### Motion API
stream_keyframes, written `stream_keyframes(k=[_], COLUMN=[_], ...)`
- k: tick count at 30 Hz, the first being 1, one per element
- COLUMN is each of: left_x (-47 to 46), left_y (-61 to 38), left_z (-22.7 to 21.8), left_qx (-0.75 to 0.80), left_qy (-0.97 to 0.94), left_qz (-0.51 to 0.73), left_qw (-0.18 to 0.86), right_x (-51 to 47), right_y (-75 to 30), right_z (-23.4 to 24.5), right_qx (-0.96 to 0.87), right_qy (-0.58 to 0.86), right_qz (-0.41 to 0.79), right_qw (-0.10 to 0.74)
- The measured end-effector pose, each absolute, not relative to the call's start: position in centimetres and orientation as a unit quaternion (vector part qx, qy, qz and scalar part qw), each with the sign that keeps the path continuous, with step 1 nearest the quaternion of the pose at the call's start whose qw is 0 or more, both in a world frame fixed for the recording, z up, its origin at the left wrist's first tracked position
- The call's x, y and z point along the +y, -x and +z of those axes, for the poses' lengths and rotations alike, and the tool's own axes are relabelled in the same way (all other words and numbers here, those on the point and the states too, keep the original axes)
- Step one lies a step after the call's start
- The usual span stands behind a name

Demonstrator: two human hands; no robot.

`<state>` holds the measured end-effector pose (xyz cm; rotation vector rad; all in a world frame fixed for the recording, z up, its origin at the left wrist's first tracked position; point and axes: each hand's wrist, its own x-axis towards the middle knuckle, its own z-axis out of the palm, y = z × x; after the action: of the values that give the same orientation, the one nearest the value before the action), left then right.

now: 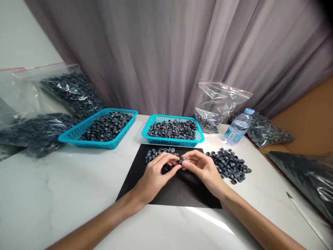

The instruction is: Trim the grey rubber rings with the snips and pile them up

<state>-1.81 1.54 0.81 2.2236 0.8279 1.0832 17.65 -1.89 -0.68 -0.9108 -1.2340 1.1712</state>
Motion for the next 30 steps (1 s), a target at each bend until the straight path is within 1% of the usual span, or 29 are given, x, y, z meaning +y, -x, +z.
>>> stream_keyframes(k=[8, 15, 23, 25, 28, 30], left_x=[1.2, 0.8, 0.5, 0.6, 0.6, 0.4], left_y=[1.4, 1.0, 0.5, 0.4, 0.4, 0.4], left_z=[0.9, 0.1, -0.3, 0.0, 0.4, 0.5], left_qx=[0.315, 0.32, 0.328, 0.339, 0.35, 0.345], left_qy=[-0.792, -0.781, -0.718, -0.707, -0.728, -0.767], left_qz=[0.403, 0.414, 0.388, 0.373, 0.35, 0.333], left_qw=[0.333, 0.341, 0.476, 0.496, 0.474, 0.426], right_x=[-2.2, -3.1, -3.9, -4.0, -4.2, -4.3], right_y=[-17.6, -17.5, -18.2, -18.5, -18.9, -19.1], right_z=[-0.5, -0.5, -1.2, -1.3, -1.2, -1.0], right_qx=[-0.504, -0.488, -0.452, -0.44, -0.442, -0.454], right_qy=[0.406, 0.44, 0.462, 0.47, 0.476, 0.48], right_qz=[0.496, 0.484, 0.493, 0.499, 0.507, 0.511], right_qw=[0.579, 0.578, 0.583, 0.58, 0.566, 0.55])
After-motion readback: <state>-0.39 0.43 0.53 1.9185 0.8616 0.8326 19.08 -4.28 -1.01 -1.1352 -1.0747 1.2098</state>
